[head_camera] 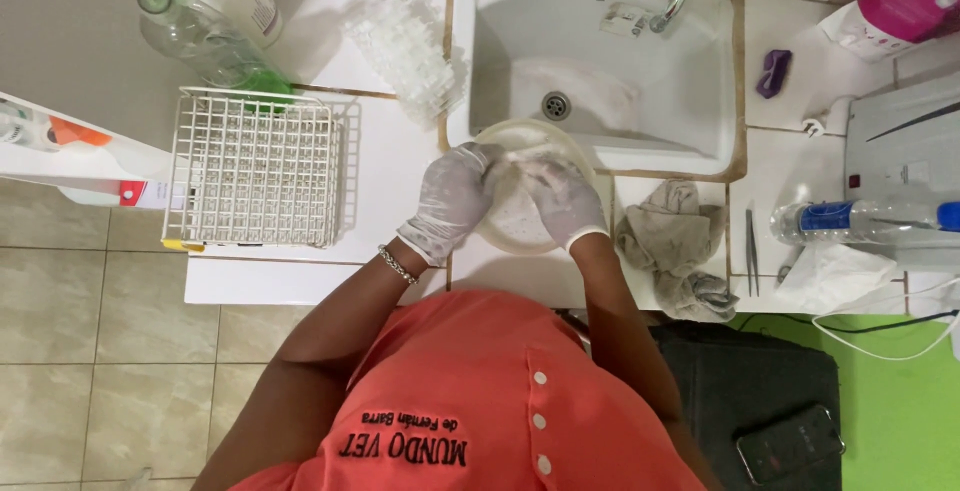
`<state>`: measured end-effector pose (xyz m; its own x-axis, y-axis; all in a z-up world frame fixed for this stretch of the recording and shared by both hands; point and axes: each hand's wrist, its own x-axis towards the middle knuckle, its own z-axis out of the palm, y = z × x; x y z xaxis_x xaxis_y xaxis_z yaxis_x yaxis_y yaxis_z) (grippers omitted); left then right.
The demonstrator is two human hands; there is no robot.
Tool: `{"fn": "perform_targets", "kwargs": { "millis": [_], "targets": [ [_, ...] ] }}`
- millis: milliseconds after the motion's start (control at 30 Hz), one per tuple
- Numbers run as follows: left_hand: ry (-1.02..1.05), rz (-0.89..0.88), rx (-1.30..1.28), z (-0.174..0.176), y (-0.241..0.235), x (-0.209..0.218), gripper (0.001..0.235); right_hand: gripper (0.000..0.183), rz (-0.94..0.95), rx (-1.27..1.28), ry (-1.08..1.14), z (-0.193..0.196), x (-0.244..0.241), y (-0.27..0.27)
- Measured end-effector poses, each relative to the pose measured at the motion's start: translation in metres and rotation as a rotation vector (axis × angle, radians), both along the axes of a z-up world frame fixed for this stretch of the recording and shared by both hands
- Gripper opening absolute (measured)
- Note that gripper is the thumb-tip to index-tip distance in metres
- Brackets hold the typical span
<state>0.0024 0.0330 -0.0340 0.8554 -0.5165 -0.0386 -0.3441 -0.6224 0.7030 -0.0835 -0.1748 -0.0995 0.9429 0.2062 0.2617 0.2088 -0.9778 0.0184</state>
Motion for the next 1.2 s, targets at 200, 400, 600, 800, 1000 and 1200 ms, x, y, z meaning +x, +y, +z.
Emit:
{"fn": "perform_targets", "kwargs": {
  "millis": [200, 400, 600, 800, 1000, 1200],
  "targets": [
    [-0.548, -0.016, 0.113, -0.032, 0.012, 0.015, 0.015, 0.035, -0.104, -0.045, 0.332, 0.078, 0.001, 0.026],
    [-0.304, 0.198, -0.14, -0.012, 0.038, 0.042, 0.026, 0.019, -0.022, -0.175, 0.245, 0.035, 0.022, 0.006],
    [-0.343, 0.496, -0.449, -0.018, 0.047, 0.104, 0.024, 0.02, 0.099, -0.153, -0.134, 0.03, 0.09, 0.006],
    [-0.327, 0.584, -0.297, -0.053, 0.04, 0.142, 0.027, 0.02, -0.266, 0.496, 0.303, 0.041, 0.161, 0.03],
    [-0.289, 0.578, -0.262, -0.069, 0.04, 0.149, 0.024, 0.022, -0.354, 0.646, 0.386, 0.024, 0.203, 0.038],
    [-0.267, 0.624, -0.391, -0.064, 0.039, 0.134, 0.025, 0.026, -0.43, 0.747, 0.435, 0.019, 0.211, 0.046]
  ]
}}
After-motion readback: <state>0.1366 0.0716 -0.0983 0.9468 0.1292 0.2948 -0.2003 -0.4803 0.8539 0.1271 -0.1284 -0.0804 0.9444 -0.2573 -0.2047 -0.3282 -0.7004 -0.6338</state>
